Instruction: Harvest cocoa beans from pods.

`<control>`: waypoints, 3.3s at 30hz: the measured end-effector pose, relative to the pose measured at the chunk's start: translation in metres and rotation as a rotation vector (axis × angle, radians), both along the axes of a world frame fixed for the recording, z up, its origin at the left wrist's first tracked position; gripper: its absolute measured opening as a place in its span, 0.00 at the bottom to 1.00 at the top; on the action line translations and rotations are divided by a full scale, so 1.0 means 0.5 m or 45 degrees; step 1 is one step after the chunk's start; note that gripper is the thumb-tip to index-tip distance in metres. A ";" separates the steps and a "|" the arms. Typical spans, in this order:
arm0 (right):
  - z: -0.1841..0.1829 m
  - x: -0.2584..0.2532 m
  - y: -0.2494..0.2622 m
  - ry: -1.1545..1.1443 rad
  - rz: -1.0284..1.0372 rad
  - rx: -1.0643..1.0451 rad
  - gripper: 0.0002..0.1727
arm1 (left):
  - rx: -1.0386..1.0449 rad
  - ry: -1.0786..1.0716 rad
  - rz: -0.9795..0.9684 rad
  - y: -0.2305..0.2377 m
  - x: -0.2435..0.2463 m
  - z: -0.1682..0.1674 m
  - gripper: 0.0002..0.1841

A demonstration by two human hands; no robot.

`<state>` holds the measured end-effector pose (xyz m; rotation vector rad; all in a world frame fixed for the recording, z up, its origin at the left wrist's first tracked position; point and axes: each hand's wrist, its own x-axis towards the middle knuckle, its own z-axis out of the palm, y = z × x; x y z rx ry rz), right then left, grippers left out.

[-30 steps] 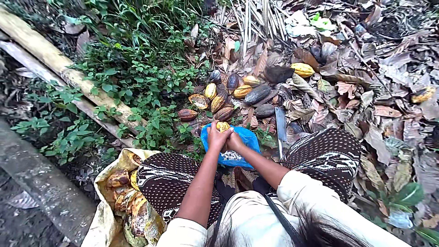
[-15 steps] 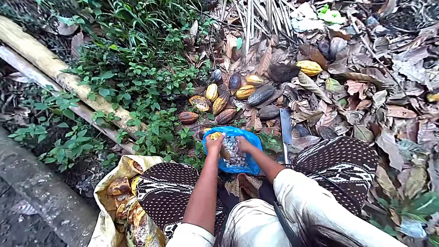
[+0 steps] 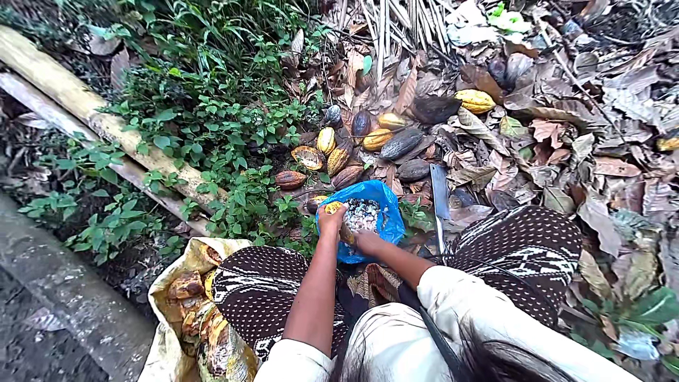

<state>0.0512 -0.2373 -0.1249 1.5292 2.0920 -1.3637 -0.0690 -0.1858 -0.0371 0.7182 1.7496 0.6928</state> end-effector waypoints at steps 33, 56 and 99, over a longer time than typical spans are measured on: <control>-0.057 0.070 0.081 0.127 -0.412 -0.035 0.24 | -0.301 0.213 -0.030 -0.024 -0.005 -0.077 0.44; -0.017 0.054 0.056 -0.092 -0.434 0.053 0.18 | -0.320 0.063 -0.235 -0.027 0.022 -0.077 0.42; 0.246 0.029 0.058 0.696 -0.852 0.094 0.31 | 0.278 -0.664 -0.017 -0.010 0.022 0.047 0.26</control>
